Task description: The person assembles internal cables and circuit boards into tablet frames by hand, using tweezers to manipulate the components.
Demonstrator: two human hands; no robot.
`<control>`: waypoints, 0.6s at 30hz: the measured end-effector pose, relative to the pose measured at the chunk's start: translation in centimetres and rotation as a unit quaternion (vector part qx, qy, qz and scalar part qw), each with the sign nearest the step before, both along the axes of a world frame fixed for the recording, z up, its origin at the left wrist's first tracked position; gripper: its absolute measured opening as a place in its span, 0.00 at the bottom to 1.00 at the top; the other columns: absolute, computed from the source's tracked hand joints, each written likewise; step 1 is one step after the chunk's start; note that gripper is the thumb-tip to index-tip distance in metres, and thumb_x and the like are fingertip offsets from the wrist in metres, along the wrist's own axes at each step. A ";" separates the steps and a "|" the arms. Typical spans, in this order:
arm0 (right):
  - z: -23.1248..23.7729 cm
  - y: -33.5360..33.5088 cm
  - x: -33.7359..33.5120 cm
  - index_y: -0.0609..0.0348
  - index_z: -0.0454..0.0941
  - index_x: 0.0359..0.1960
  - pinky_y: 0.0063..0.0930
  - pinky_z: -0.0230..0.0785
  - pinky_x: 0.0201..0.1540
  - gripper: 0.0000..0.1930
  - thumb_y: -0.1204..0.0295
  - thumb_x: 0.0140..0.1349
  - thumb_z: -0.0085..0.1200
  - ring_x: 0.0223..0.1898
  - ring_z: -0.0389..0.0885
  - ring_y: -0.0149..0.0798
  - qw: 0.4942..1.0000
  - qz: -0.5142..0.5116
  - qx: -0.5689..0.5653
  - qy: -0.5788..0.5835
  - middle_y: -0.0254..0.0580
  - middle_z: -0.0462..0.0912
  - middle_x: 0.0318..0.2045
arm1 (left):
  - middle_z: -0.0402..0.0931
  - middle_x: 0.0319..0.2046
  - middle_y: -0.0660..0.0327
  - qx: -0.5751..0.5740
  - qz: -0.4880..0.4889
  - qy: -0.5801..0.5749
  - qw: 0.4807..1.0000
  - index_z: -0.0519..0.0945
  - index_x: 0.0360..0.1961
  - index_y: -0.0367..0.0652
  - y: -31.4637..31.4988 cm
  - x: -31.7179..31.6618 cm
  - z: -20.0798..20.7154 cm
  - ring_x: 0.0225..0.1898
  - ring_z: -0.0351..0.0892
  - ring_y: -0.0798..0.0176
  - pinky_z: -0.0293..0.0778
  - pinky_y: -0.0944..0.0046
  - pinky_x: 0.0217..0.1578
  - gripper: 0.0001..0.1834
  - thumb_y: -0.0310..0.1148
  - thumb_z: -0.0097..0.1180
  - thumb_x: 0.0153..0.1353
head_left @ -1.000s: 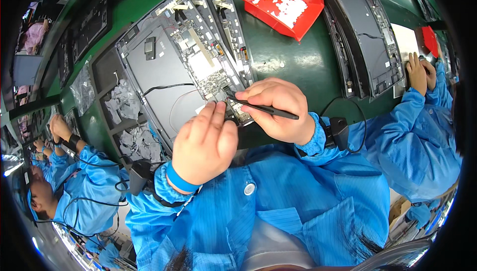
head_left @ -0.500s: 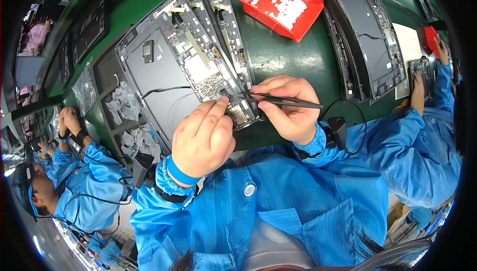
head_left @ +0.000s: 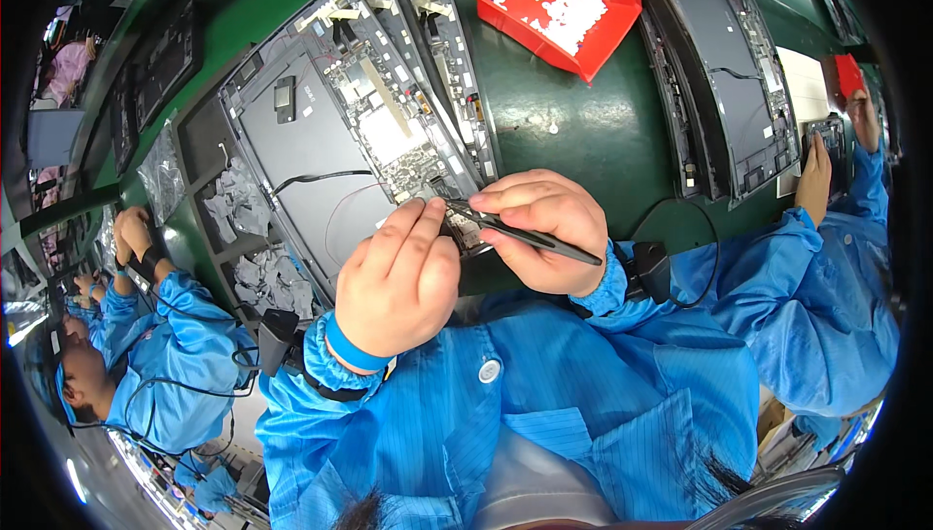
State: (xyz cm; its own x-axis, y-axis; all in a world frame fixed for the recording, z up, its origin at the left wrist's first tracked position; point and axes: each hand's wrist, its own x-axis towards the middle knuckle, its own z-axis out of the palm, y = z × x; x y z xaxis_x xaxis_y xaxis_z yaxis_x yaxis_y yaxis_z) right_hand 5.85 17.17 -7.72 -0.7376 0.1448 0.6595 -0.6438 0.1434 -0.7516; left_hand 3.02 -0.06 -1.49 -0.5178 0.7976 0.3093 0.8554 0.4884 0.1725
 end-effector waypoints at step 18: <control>0.9 0.3 0.0 0.61 0.68 0.35 0.35 0.73 0.37 0.18 0.85 0.43 0.62 0.34 0.82 0.48 0.998 0.026 0.043 -0.037 0.54 0.81 0.33 | 0.78 0.35 0.51 0.067 0.361 -0.026 0.930 0.77 0.41 0.34 -15.6 -11.0 0.7 0.37 0.79 0.59 0.72 0.65 0.40 0.15 0.16 0.45 0.52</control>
State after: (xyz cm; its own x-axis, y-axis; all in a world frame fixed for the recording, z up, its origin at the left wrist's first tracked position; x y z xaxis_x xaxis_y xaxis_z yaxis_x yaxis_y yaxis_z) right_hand 5.87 17.43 -6.85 -0.7892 0.0504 0.6121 -0.5960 0.1776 -0.7831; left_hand -8.00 -15.70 -0.76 -0.9205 0.1923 0.3401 0.3012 0.9036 0.3045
